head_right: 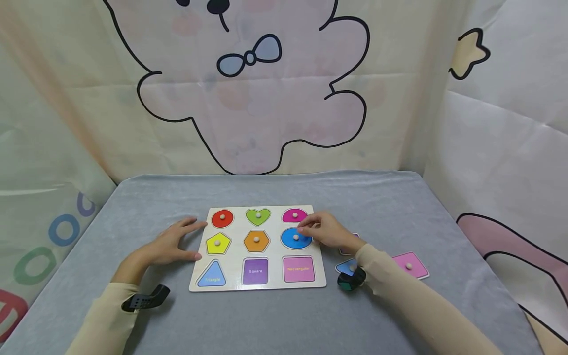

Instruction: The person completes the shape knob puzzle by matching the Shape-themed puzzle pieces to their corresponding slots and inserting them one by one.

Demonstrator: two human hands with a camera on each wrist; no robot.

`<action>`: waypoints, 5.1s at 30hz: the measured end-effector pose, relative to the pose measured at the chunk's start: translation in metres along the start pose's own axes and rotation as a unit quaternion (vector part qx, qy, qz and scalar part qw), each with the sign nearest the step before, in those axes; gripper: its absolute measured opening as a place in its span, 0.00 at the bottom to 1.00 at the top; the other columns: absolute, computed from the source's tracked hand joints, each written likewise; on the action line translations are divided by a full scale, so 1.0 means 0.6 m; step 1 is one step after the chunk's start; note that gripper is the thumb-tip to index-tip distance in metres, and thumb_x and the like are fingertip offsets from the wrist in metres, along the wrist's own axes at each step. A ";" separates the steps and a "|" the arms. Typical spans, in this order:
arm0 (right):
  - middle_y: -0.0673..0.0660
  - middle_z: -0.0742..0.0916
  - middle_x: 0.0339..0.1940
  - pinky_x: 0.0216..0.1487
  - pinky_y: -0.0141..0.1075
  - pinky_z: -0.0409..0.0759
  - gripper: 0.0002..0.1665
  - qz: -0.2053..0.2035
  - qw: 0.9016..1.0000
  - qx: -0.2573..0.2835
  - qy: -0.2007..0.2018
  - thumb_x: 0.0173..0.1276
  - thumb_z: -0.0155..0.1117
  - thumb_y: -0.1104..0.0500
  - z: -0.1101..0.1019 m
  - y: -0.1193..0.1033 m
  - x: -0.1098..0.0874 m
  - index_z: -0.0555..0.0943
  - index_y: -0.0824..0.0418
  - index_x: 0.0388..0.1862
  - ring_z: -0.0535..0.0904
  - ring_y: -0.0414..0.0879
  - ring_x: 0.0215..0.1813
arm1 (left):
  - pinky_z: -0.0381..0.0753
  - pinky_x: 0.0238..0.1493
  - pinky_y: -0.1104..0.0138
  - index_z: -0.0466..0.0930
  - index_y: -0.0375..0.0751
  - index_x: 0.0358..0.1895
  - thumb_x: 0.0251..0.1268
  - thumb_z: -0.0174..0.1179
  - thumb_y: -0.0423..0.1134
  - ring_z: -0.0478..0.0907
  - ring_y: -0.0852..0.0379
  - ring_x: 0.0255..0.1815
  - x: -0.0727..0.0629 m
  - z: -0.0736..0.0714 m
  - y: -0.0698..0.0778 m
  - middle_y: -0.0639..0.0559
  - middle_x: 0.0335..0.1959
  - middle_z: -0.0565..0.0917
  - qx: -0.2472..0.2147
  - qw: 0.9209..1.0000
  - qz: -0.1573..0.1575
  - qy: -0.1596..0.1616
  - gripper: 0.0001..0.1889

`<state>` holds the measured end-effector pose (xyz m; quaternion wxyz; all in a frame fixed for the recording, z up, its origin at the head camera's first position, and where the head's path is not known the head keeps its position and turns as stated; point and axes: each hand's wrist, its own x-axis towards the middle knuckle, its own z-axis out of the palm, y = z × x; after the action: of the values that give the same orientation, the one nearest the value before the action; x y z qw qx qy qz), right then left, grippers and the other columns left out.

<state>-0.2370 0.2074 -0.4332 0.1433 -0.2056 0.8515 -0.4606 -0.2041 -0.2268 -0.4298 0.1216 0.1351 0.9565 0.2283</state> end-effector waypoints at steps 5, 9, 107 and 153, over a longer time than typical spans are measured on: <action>0.61 0.86 0.38 0.31 0.30 0.80 0.14 0.000 1.000 -0.010 0.010 0.72 0.66 0.59 -0.011 -0.001 -0.010 0.86 0.68 0.49 0.77 0.44 0.30 | 0.53 0.72 0.27 0.65 0.52 0.77 0.51 0.76 0.56 0.54 0.28 0.78 -0.001 0.001 -0.001 0.34 0.79 0.59 0.000 1.000 -0.001 -0.002 0.48; 0.62 0.87 0.38 0.31 0.30 0.79 0.14 -0.005 1.000 -0.026 0.013 0.72 0.66 0.59 -0.020 0.000 -0.023 0.87 0.68 0.48 0.77 0.42 0.29 | 0.53 0.72 0.27 0.65 0.52 0.77 0.51 0.75 0.57 0.54 0.29 0.78 -0.003 0.003 -0.002 0.34 0.79 0.59 0.000 1.000 0.004 -0.002 0.48; 0.55 0.71 0.17 0.16 0.31 0.61 0.05 -0.061 0.997 -0.038 0.041 0.59 0.76 0.67 -0.054 0.065 -0.209 0.86 0.63 0.33 0.65 0.28 0.22 | 0.53 0.72 0.27 0.65 0.52 0.77 0.52 0.75 0.57 0.54 0.29 0.78 -0.001 0.001 -0.003 0.34 0.79 0.59 -0.004 1.000 0.003 0.002 0.48; 0.47 0.72 0.20 0.23 0.26 0.66 0.10 -0.018 0.999 -0.042 -0.022 0.64 0.75 0.59 -0.019 -0.038 -0.094 0.89 0.63 0.40 0.68 0.35 0.25 | 0.54 0.71 0.27 0.65 0.52 0.77 0.51 0.76 0.57 0.54 0.29 0.78 -0.001 0.005 -0.003 0.34 0.79 0.59 -0.010 1.000 0.000 0.007 0.48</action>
<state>-0.1878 0.2316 -0.4051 0.1445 -0.2366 0.8630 -0.4222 -0.2031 -0.2274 -0.4330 0.1167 0.1323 0.9549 0.2391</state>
